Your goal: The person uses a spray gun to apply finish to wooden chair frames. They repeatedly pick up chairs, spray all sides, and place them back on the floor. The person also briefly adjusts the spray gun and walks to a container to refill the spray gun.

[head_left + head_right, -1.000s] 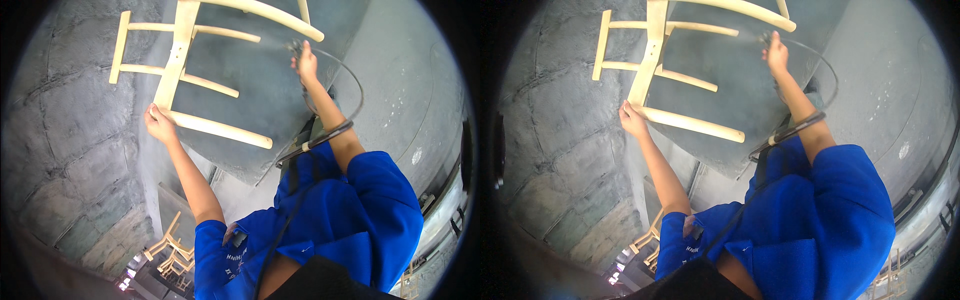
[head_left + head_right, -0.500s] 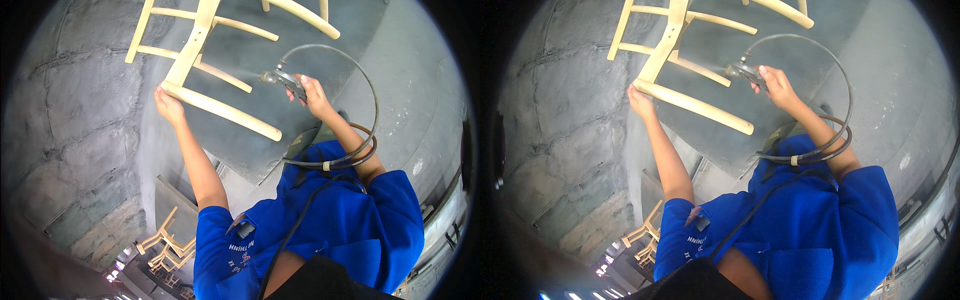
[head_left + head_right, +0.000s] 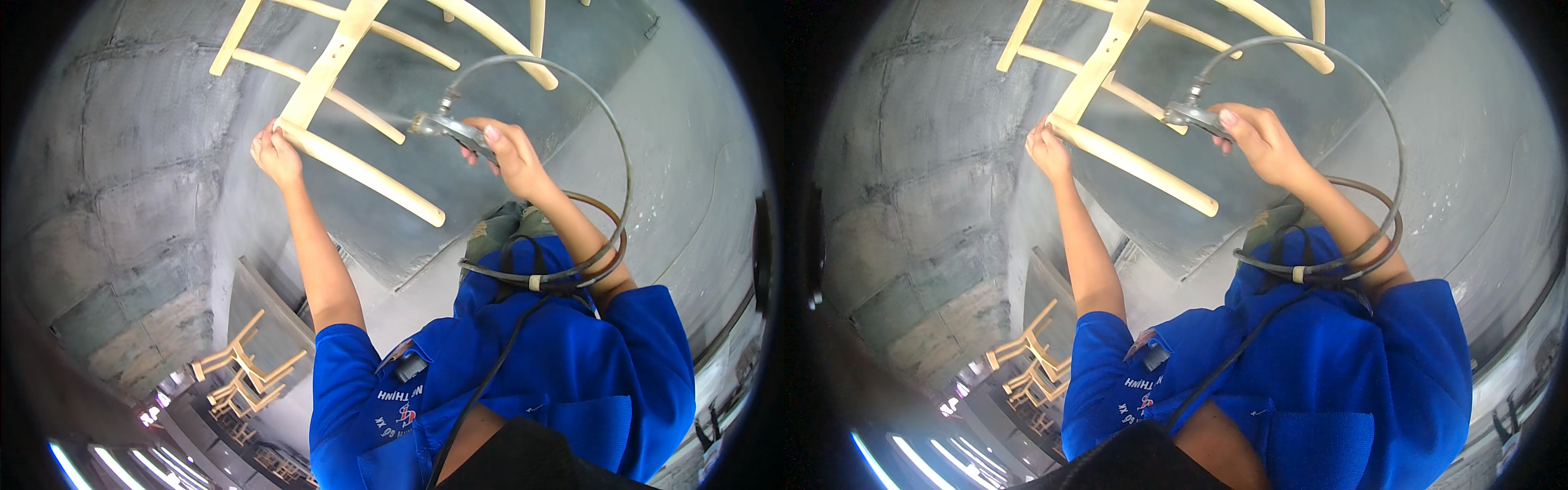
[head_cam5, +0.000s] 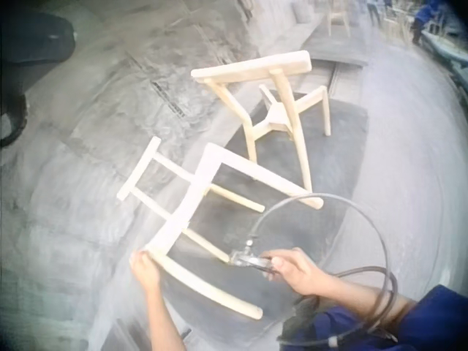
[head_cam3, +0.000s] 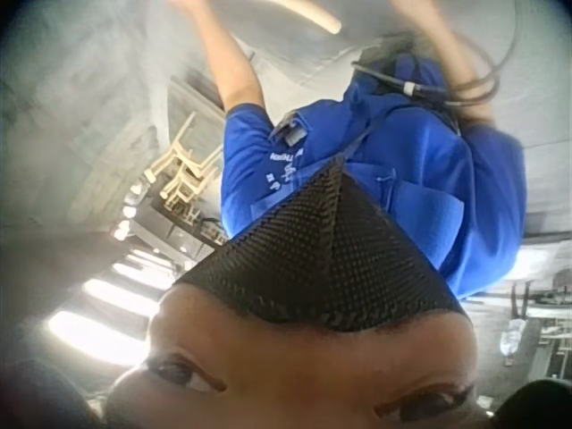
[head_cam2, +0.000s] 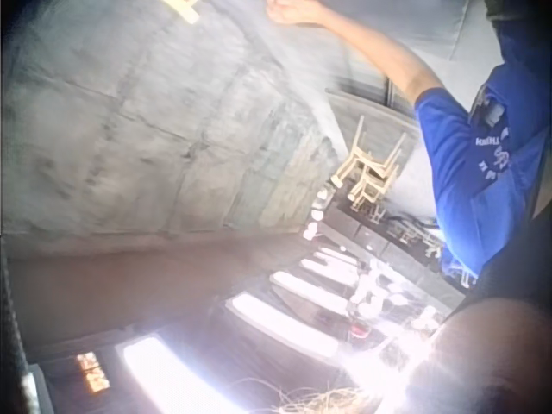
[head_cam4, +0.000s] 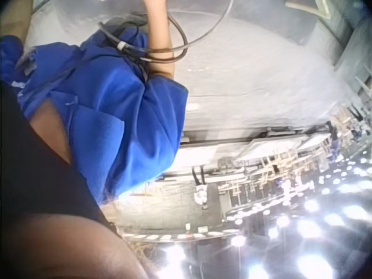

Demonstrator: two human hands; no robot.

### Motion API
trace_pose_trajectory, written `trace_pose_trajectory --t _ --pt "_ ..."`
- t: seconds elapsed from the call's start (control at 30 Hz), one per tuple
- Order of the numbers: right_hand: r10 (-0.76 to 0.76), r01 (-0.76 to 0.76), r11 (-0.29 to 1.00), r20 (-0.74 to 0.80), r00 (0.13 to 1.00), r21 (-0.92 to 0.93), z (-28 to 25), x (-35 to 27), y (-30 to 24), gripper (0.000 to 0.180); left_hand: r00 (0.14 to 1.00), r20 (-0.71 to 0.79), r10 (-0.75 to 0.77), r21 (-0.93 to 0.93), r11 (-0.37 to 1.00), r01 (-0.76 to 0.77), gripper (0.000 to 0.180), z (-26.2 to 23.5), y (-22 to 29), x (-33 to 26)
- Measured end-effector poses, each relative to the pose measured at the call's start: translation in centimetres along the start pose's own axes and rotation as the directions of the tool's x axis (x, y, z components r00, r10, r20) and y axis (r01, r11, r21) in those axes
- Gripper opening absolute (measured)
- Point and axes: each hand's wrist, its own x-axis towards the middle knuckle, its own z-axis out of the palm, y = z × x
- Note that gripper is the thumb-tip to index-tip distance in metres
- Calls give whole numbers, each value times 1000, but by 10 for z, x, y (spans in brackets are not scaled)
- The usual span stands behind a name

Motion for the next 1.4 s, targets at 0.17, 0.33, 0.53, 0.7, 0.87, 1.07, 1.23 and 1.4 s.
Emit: trace_pose_trajectory --t 0.17,0.33,0.53,0.7,0.87,1.07,1.23,1.4 --pt "-41 42 999 -87 995 15 -41 19 -21 63 997 -47 -53 -23 998 52 35 -17 34 -48" --pt "-163 115 979 -302 939 -170 -101 -13 -38 57 991 -104 -81 -83 994 73 34 -18 52 -75" --pt "-281 212 946 -294 914 -243 -111 -55 -51 58 990 -130 -49 -84 996 38 34 -15 62 -107" --pt "-86 87 995 -40 996 40 -65 -55 -55 56 941 153 -303 -422 841 339 47 -45 72 -125" --pt "101 -114 993 249 963 40 -44 -80 -65 67 886 -69 -458 -602 728 329 53 -89 66 -123" --pt "55 -27 992 -244 968 120 -60 -57 -89 79 971 198 -133 -136 977 161 56 -18 64 -102" --pt "104 173 813 -431 896 556 -113 -12 -95 78 991 120 -53 -288 954 86 49 -12 50 -89" --pt "315 -102 929 -619 720 355 -133 -57 -45 83 997 50 57 -264 964 -42 40 -10 45 -96"
